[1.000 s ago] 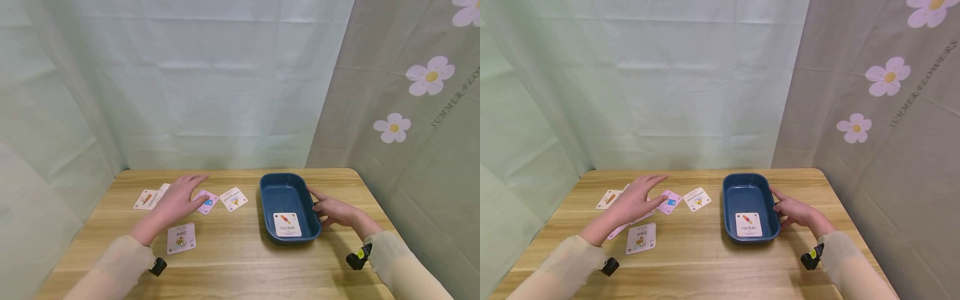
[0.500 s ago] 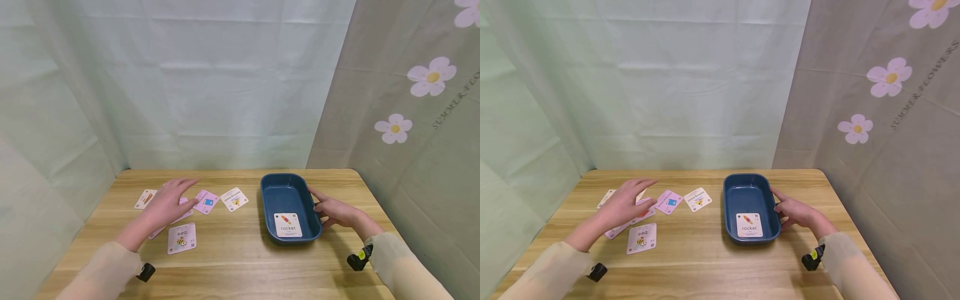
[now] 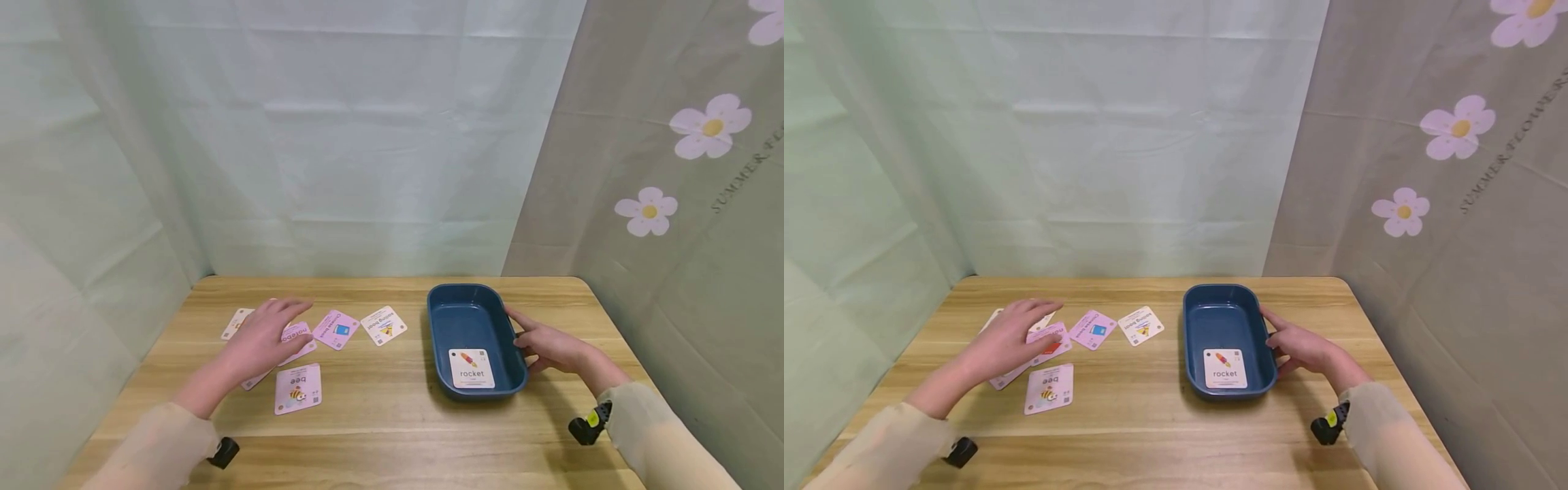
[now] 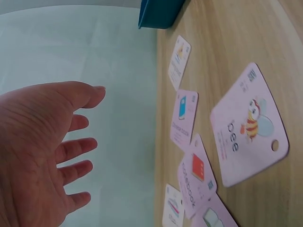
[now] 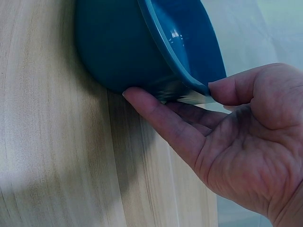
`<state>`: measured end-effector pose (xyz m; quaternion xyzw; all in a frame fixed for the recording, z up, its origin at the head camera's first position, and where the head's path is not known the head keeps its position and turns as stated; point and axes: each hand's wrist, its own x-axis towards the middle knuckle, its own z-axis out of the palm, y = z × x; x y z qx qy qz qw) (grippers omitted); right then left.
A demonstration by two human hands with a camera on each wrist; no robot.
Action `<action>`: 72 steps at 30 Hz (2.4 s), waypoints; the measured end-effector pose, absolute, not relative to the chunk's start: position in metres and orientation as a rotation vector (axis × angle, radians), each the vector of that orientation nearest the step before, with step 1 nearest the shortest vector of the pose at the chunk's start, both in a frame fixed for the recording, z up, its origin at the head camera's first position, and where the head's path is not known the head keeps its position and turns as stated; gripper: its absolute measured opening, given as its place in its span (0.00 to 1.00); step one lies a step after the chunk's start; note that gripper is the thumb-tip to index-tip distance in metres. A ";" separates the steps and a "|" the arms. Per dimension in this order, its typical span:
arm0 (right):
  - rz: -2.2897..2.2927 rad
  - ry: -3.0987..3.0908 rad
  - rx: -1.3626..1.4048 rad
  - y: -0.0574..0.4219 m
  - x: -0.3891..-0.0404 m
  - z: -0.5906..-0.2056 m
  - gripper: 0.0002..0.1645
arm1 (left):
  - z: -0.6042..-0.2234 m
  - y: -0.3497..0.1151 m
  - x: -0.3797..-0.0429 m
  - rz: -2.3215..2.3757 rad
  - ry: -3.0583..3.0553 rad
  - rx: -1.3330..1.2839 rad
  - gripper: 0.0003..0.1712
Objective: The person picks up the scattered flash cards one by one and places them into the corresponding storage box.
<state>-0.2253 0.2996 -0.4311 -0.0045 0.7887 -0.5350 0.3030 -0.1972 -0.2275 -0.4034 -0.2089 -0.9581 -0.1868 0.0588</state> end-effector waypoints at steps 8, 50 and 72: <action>-1.413 2.093 -0.037 0.301 -0.223 -0.429 0.48 | -0.414 -0.235 -0.196 -0.495 -2.903 -0.688 0.34; -1.411 2.104 0.010 0.299 -0.224 -0.432 0.48 | -0.482 -0.228 -0.175 -0.343 -2.999 -0.751 0.43; -1.419 2.093 0.005 0.300 -0.225 -0.431 0.48 | -0.484 -0.227 -0.175 -0.385 -3.023 -0.696 0.43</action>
